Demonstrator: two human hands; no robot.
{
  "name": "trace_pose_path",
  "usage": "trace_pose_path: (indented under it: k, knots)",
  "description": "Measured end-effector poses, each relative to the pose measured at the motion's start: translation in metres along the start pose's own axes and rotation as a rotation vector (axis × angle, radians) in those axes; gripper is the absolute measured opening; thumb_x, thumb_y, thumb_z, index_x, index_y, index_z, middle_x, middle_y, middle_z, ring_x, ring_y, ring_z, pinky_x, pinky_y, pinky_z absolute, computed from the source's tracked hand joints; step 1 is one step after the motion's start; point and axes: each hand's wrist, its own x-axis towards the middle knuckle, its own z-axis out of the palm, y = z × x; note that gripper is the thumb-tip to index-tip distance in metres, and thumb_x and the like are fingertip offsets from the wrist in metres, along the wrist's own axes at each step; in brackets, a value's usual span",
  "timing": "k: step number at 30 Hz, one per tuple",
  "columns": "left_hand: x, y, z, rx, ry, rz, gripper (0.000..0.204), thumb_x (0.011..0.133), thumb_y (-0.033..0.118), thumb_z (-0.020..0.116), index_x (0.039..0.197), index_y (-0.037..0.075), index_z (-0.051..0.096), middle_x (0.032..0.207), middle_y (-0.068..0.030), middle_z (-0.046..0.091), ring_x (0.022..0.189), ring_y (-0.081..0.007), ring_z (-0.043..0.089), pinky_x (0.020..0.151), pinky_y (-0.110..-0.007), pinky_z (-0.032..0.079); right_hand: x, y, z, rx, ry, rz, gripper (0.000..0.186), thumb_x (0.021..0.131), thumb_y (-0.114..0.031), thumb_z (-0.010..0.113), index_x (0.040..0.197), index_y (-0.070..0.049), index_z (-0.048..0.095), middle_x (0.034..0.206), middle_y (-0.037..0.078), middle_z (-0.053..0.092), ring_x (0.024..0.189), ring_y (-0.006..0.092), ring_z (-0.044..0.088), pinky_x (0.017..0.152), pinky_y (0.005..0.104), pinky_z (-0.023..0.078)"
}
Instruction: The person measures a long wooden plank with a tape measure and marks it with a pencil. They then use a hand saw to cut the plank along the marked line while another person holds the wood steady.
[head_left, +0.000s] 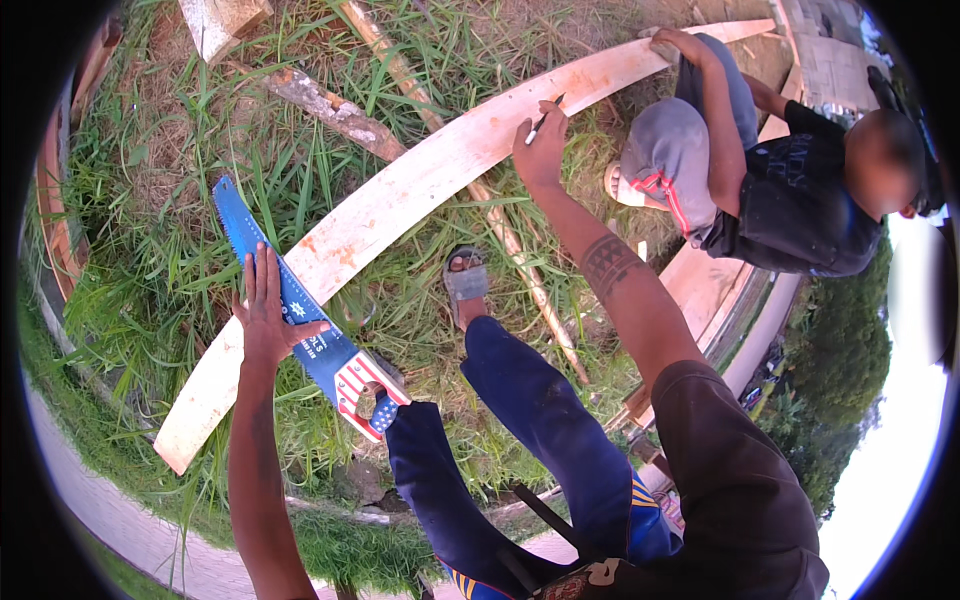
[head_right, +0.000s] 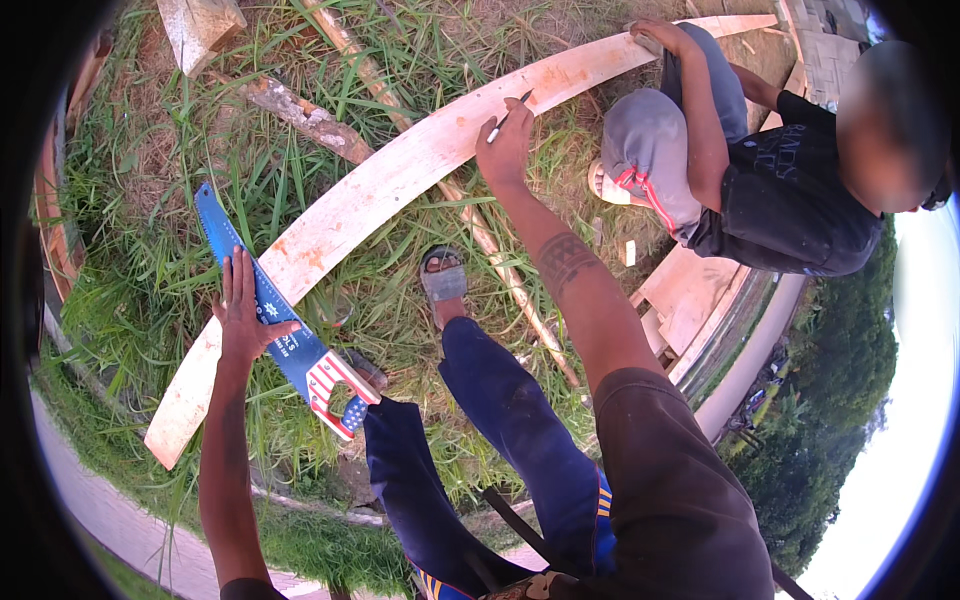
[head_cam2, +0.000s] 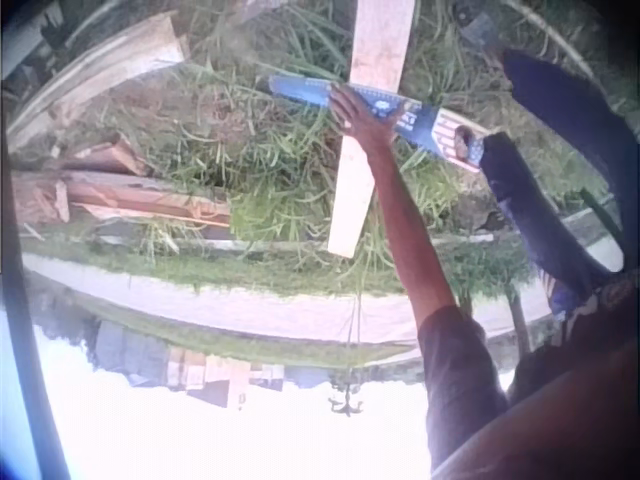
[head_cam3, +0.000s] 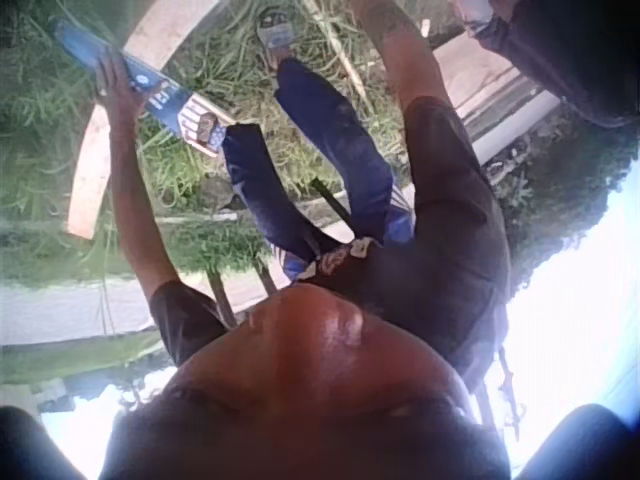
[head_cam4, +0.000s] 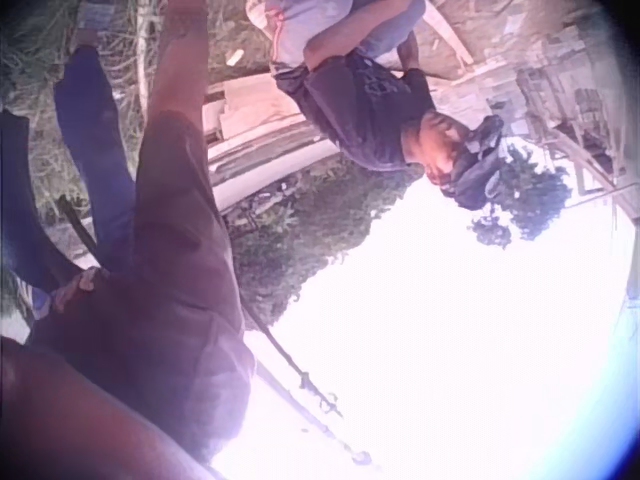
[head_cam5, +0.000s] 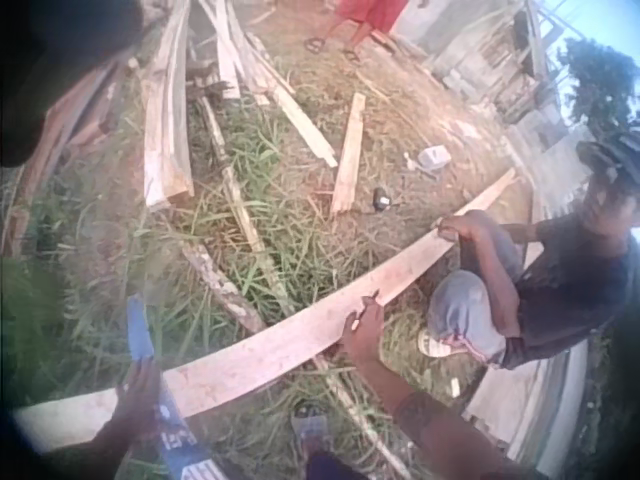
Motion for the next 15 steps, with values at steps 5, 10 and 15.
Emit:
trace_pose_path:
  k: [5, 10, 15]
  knots:
    - [0.001, -0.003, 0.0, -0.003, -0.002, 0.013, 0.163, 0.039, 0.093, 0.074, 0.167, 0.011, 0.015, 0.175, -0.0107, 0.012, 0.161, -0.0348, 0.012, 0.11, -0.08, 0.02, 0.051, 0.068, -0.012, -0.308, -0.11, 0.468, 0.036, 0.093, -0.008, 0.059, 0.127, 0.0, 0.049, 0.127, 0.025, 0.053, 0.114, 0.0444, 0.061, 0.097, 0.0502, 0.054]
    - [-0.003, -0.005, 0.001, 0.047, -0.037, -0.014, 0.166, 0.036, 0.094, 0.073, 0.167, 0.01, 0.014, 0.175, -0.0126, 0.011, 0.161, -0.036, 0.01, 0.11, -0.08, 0.022, 0.077, 0.1, -0.007, -0.503, -0.172, 0.415, 0.029, 0.097, -0.016, 0.057, 0.123, -0.005, 0.055, 0.119, 0.021, 0.063, 0.109, 0.0396, 0.067, 0.092, 0.0509, 0.056]
    - [0.0, -0.002, -0.006, 0.053, -0.082, -0.048, 0.17, 0.033, 0.092, 0.076, 0.168, 0.011, 0.011, 0.176, -0.0105, 0.009, 0.162, -0.0336, 0.008, 0.113, -0.078, 0.02, 0.087, 0.115, -0.01, -0.437, -0.16, 0.463, 0.024, 0.099, -0.021, 0.055, 0.121, -0.013, 0.061, 0.122, 0.018, 0.062, 0.109, 0.0407, 0.067, 0.087, 0.0523, 0.056]
